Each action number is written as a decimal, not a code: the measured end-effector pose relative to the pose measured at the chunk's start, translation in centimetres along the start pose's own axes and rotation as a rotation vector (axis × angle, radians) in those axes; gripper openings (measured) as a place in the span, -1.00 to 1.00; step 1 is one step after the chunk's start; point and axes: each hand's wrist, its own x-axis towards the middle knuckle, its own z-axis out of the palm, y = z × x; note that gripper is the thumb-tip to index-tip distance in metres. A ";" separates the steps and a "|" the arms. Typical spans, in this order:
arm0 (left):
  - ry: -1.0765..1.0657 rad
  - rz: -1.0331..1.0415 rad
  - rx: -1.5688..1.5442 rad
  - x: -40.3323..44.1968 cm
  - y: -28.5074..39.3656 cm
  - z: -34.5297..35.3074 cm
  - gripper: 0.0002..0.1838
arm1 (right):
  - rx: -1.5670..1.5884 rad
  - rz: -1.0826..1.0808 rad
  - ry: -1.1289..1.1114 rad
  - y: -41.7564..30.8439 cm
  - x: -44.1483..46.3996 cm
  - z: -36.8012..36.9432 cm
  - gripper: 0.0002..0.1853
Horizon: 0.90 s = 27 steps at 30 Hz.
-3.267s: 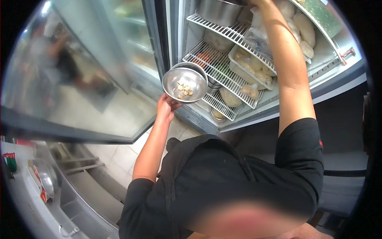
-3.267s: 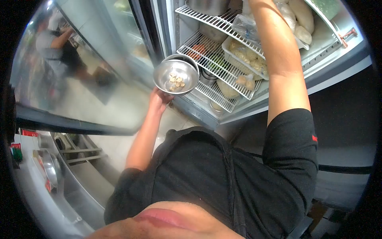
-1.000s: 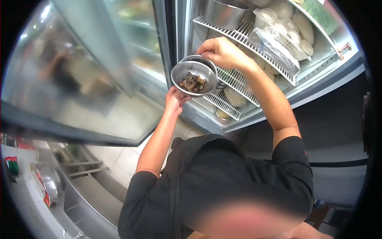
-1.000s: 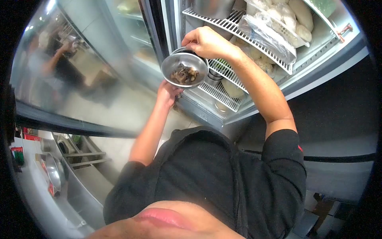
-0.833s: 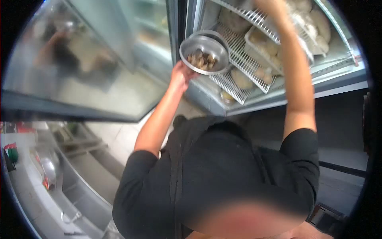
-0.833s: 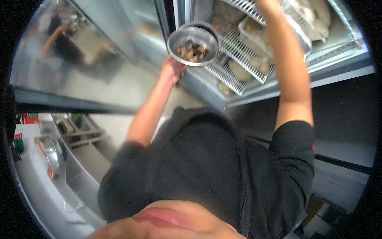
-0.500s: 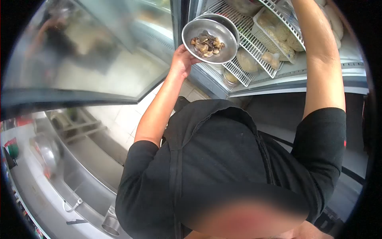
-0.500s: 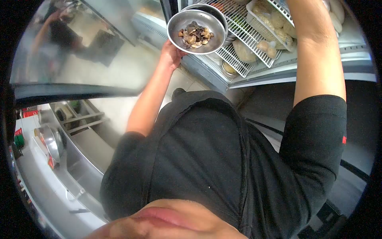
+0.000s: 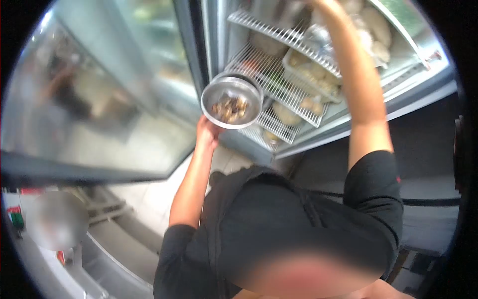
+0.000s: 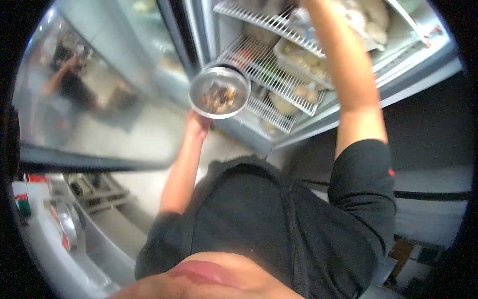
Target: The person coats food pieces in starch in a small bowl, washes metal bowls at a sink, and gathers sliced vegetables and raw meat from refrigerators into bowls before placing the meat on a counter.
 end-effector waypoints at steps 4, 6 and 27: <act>-0.015 -0.060 0.044 1.4 -0.5 0.9 -0.69 | -0.039 -0.416 -0.107 0.5 -4.9 9.6 -0.81; 0.024 -0.051 0.025 1.1 -0.3 1.9 -0.74 | -0.062 -0.327 -0.267 0.6 -7.4 13.2 -0.78; 0.078 -0.074 -0.025 -0.6 -2.6 -3.9 -0.78 | -0.275 0.075 0.354 14.1 5.5 -1.6 -0.38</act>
